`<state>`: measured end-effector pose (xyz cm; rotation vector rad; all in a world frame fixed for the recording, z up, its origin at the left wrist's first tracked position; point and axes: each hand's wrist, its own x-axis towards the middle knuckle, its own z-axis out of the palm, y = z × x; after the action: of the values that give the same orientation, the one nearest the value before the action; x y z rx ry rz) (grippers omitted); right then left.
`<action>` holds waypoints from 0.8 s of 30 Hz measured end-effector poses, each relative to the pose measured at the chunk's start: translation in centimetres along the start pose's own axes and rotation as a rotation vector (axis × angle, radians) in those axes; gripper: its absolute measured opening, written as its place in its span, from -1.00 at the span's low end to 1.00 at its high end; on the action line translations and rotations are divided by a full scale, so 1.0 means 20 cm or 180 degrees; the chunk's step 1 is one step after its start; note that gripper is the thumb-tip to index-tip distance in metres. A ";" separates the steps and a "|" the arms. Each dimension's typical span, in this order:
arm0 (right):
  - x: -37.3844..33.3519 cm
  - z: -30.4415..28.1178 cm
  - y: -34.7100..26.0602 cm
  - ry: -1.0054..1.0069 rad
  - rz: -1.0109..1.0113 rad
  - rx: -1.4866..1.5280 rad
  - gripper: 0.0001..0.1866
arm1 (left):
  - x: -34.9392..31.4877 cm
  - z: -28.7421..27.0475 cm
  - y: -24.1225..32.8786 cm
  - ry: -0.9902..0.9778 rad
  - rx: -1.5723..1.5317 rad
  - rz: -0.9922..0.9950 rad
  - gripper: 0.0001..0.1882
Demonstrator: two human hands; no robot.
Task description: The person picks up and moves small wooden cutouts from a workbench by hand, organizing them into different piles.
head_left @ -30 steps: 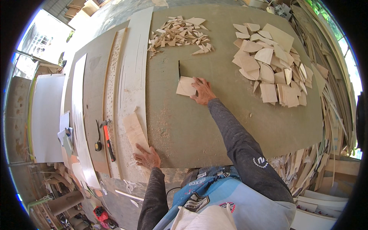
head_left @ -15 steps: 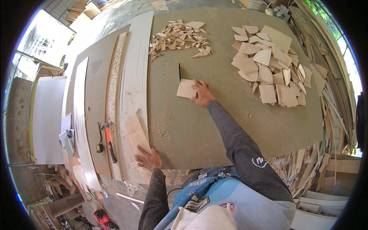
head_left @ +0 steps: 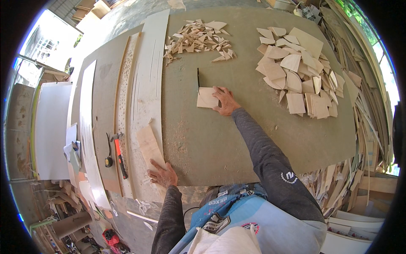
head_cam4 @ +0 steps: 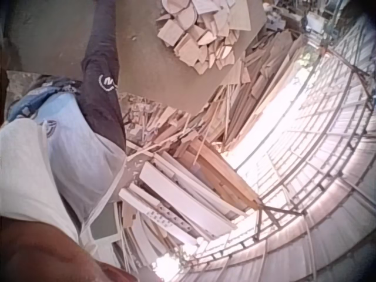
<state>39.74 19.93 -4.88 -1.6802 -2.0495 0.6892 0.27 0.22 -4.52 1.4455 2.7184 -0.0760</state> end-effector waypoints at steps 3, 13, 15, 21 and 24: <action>0.00 -0.03 0.02 -0.0114 -0.0066 0.0030 -0.27 | 0.00 -0.02 0.01 -0.0108 0.0031 -0.0035 -0.10; 0.01 -0.04 0.03 -0.0168 -0.0118 -0.0009 -0.29 | 0.00 -0.03 0.02 -0.0047 -0.0021 -0.0032 -0.09; 0.01 -0.04 0.02 -0.0163 -0.0069 -0.0019 -0.29 | -0.01 -0.04 0.03 -0.0047 -0.0012 -0.0030 -0.09; 0.02 -0.04 -0.03 -0.0120 0.0064 -0.0138 -0.29 | 0.00 -0.02 0.01 -0.0021 0.0019 -0.0045 -0.11; 0.02 0.01 -0.01 0.0031 0.0082 -0.0194 -0.28 | 0.00 -0.02 0.02 -0.0024 0.0003 -0.0020 -0.10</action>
<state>39.45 20.19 -4.86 -1.7429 -2.0651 0.6316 0.54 0.37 -4.12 1.4341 2.7173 -0.0829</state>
